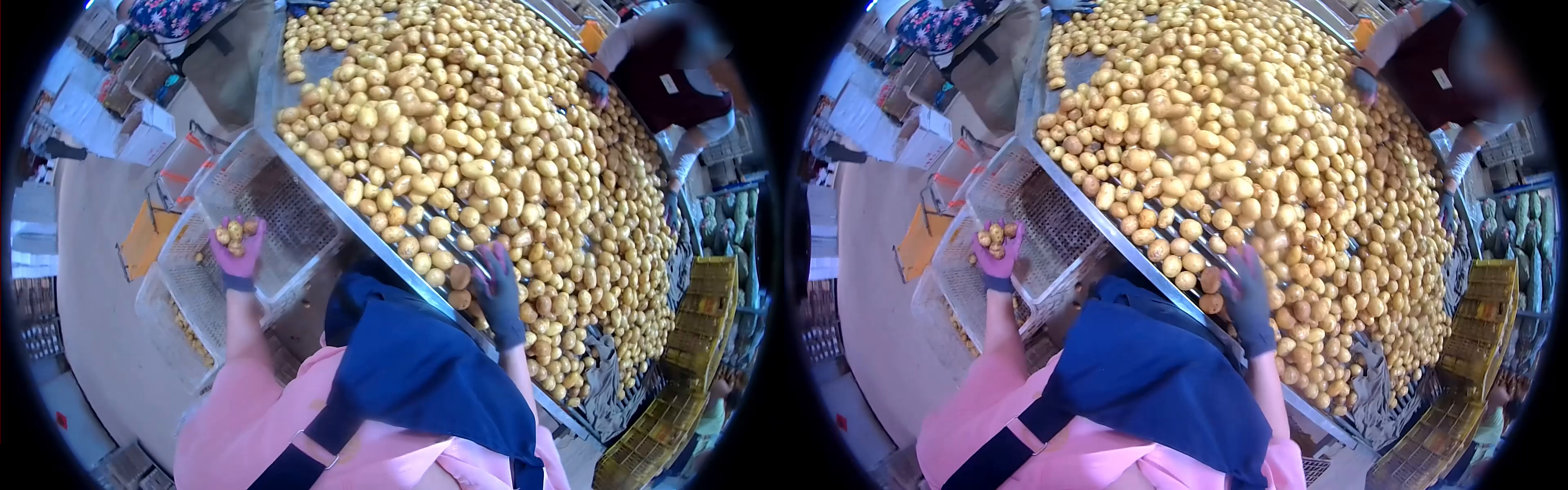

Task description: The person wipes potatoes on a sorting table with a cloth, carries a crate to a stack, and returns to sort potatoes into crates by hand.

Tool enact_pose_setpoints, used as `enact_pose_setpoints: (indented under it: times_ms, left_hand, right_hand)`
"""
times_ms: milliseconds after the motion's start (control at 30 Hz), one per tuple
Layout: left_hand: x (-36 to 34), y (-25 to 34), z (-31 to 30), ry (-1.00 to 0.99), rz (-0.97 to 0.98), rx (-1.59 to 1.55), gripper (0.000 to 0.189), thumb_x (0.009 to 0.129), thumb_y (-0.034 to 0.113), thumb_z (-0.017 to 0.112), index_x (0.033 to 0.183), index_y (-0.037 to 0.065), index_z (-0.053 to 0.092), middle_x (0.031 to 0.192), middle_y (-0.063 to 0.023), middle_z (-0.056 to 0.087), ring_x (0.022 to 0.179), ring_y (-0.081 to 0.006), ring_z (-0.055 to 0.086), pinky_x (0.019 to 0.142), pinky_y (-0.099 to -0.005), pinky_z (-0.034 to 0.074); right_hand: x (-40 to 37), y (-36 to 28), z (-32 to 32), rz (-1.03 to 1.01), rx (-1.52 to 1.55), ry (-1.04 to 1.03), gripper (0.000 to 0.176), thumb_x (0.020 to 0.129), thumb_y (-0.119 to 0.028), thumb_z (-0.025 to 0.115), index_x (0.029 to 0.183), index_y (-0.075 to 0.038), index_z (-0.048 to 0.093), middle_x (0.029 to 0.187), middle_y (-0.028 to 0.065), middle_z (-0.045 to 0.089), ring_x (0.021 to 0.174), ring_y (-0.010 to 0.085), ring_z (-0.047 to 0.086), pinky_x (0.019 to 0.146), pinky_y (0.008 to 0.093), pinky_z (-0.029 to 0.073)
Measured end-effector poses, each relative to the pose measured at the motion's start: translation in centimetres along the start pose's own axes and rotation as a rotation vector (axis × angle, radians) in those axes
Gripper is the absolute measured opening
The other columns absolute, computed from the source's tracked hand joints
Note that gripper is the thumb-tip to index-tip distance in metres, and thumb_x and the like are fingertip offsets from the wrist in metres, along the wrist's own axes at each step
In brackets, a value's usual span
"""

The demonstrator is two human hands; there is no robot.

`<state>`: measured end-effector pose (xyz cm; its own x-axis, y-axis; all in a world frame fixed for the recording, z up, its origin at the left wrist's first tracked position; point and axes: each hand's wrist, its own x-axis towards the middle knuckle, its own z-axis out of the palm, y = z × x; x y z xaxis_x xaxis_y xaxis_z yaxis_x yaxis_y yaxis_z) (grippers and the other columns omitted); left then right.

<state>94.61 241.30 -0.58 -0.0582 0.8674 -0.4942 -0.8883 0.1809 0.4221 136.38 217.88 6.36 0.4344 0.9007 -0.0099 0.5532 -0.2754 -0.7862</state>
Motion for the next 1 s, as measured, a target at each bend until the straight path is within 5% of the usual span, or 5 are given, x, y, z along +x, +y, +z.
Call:
enact_pose_setpoints:
  times_ms: [133, 400, 633, 900, 1000]
  left_hand:
    - [5.8, 0.6, -5.4, -0.227, -0.018, 0.119, 0.032, 0.087, 0.041, 0.049, 0.099, 0.012, 0.048, 0.092, -0.0073, 0.050, 0.095, -0.0289, 0.046, 0.096, -0.0602, 0.034]
    - [11.9, -2.7, -5.5, 0.556, 0.443, 0.570, 0.037, 0.093, 0.033, 0.041, 0.118, 0.008, 0.049, 0.116, -0.0091, 0.052, 0.109, -0.0260, 0.048, 0.099, -0.0436, 0.034]
    - [2.1, -16.1, 17.7, -0.935, 0.710, 1.464, 0.029, 0.091, 0.017, 0.048, 0.117, 0.009, 0.056, 0.111, -0.0115, 0.060, 0.102, -0.0217, 0.058, 0.089, -0.0324, 0.044]
    - [3.7, -28.4, 21.5, -0.967, 0.556, 2.289, 0.038, 0.081, 0.016, 0.056, 0.118, 0.013, 0.051, 0.114, -0.0167, 0.055, 0.098, -0.0324, 0.057, 0.080, -0.0413, 0.048]
    - [7.2, -27.7, 16.7, -1.077, 0.568, 1.500, 0.030, 0.084, 0.021, 0.053, 0.111, 0.008, 0.056, 0.106, -0.0123, 0.057, 0.100, -0.0278, 0.055, 0.088, -0.0378, 0.044]
  right_hand:
    - [-3.0, 2.8, -2.4, -0.029, -0.271, 0.026, 0.041, 0.088, -0.006, 0.056, 0.128, -0.007, 0.048, 0.141, 0.0124, 0.033, 0.123, 0.0215, 0.043, 0.099, 0.0307, 0.039]
    - [-4.7, 3.2, -3.0, 0.247, 0.130, 0.182, 0.039, 0.089, -0.002, 0.051, 0.127, -0.004, 0.047, 0.139, 0.0169, 0.033, 0.128, 0.0260, 0.037, 0.103, 0.0341, 0.037]
    - [-1.3, 0.1, -2.6, 0.041, -0.245, 0.121, 0.038, 0.085, -0.004, 0.059, 0.122, -0.007, 0.054, 0.130, 0.0165, 0.046, 0.123, 0.0280, 0.043, 0.099, 0.0341, 0.038]
    - [-2.7, 0.4, -3.7, 0.130, -0.224, 0.081, 0.043, 0.081, -0.006, 0.062, 0.123, -0.012, 0.054, 0.128, 0.0160, 0.049, 0.119, 0.0293, 0.048, 0.095, 0.0345, 0.043]
    - [-4.8, 4.6, -4.2, 0.095, -0.286, 0.101, 0.042, 0.081, -0.007, 0.062, 0.122, -0.012, 0.055, 0.126, 0.0172, 0.051, 0.114, 0.0307, 0.051, 0.094, 0.0356, 0.043]
